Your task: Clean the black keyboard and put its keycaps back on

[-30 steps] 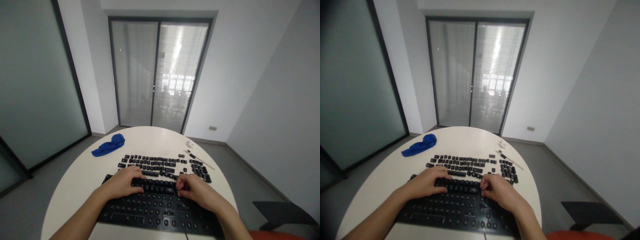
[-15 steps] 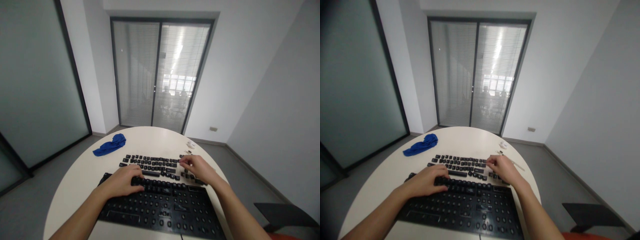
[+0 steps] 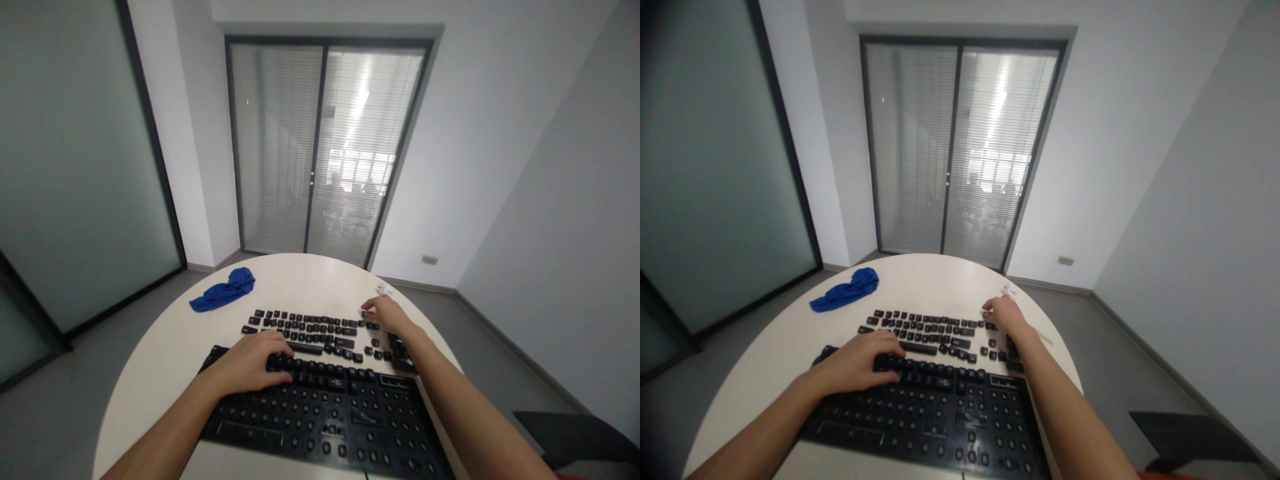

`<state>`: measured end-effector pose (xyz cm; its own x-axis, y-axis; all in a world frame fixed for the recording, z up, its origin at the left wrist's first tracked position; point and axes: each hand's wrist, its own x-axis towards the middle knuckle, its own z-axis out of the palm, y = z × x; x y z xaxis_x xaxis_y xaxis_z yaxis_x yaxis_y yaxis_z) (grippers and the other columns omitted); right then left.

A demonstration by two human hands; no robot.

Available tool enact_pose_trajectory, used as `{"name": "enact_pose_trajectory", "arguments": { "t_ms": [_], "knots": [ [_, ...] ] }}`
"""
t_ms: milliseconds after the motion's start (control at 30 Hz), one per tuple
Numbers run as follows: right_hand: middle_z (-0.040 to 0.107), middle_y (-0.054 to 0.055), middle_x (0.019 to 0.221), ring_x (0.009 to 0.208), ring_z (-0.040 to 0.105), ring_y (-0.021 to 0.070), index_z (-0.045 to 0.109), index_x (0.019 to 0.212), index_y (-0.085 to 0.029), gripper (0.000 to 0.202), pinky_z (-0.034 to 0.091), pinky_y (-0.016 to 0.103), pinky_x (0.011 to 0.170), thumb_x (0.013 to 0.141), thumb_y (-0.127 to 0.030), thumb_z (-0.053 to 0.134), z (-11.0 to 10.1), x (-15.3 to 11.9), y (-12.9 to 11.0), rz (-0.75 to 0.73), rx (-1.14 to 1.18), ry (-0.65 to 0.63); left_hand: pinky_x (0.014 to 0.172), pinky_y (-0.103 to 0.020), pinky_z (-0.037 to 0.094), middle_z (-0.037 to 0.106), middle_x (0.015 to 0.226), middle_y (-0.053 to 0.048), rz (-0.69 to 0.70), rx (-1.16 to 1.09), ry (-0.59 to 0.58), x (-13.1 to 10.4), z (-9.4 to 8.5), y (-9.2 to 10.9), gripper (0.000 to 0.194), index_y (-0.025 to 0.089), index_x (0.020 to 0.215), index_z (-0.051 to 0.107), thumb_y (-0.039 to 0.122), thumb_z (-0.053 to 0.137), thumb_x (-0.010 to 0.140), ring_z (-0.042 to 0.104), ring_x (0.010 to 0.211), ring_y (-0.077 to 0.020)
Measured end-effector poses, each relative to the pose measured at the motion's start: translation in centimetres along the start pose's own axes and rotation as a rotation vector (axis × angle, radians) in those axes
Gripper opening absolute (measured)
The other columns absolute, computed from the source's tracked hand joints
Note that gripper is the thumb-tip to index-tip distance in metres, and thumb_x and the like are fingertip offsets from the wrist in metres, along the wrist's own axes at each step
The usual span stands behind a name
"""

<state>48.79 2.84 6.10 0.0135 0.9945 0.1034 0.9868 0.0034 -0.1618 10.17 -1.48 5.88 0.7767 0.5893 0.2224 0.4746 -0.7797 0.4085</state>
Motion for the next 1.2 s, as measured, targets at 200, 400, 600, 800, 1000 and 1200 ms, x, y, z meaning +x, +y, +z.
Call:
{"name": "enact_pose_trajectory", "arguments": {
  "t_ms": [200,400,600,800,1000,1200],
  "knots": [
    [0.078,0.011,0.099,0.101,0.066,0.0264,0.079,0.099,-0.021,0.02,0.046,0.031,0.089,0.083,-0.02,0.068,0.9,0.4,-0.6,-0.003,0.029,-0.021,0.085,-0.037,0.048,0.066,0.1,-0.002,0.012,-0.007,0.004,0.0,0.0,-0.1,0.026,0.026,0.104,0.069,0.039,0.073,0.082,0.061,0.096,-0.0236],
    [0.075,0.013,0.109,0.103,0.067,0.0263,0.076,0.108,-0.016,0.026,0.047,0.034,0.092,0.09,-0.024,0.059,0.0,-0.1,-2.0,-0.022,0.155,0.046,0.085,-0.036,0.049,0.067,0.1,-0.003,0.005,-0.005,0.003,0.0,0.0,-0.1,0.026,0.025,0.103,0.07,0.039,0.073,0.082,0.062,0.095,-0.0233],
    [0.075,0.009,0.11,0.093,0.068,0.0225,0.07,0.118,-0.018,0.036,0.052,0.035,0.086,0.096,-0.038,0.05,-3.8,-4.5,-5.2,-0.17,0.426,0.041,0.085,-0.036,0.048,0.066,0.1,-0.004,0.018,-0.009,-0.002,0.1,0.1,-0.3,0.027,0.025,0.104,0.07,0.042,0.071,0.083,0.061,0.094,-0.0232],
    [0.074,0.007,0.107,0.096,0.067,0.0211,0.075,0.102,-0.02,0.025,0.053,0.033,0.085,0.09,-0.033,0.057,-5.5,-10.8,-7.4,-0.323,0.664,-0.165,0.087,-0.037,0.048,0.066,0.102,-0.004,0.001,0.003,-0.004,0.0,0.2,-0.3,0.027,0.025,0.104,0.07,0.041,0.071,0.083,0.061,0.097,-0.024],
    [0.076,0.003,0.093,0.084,0.068,0.0183,0.078,0.092,-0.02,0.023,0.052,0.028,0.076,0.076,-0.018,0.061,-3.8,-12.6,-6.2,-0.277,0.671,-0.326,0.087,-0.036,0.048,0.066,0.102,-0.003,-0.005,-0.005,-0.006,0.0,0.2,-0.2,0.026,0.025,0.105,0.069,0.04,0.071,0.083,0.062,0.097,-0.0231],
    [0.074,0.002,0.084,0.074,0.067,0.0168,0.078,0.092,-0.019,0.032,0.05,0.024,0.065,0.068,-0.012,0.059,-2.7,-13.0,-5.8,-0.252,0.62,-0.357,0.087,-0.037,0.048,0.066,0.102,-0.003,0.001,-0.008,-0.006,0.1,0.1,0.0,0.025,0.025,0.104,0.069,0.039,0.071,0.084,0.062,0.098,-0.0237]
  ]
}}
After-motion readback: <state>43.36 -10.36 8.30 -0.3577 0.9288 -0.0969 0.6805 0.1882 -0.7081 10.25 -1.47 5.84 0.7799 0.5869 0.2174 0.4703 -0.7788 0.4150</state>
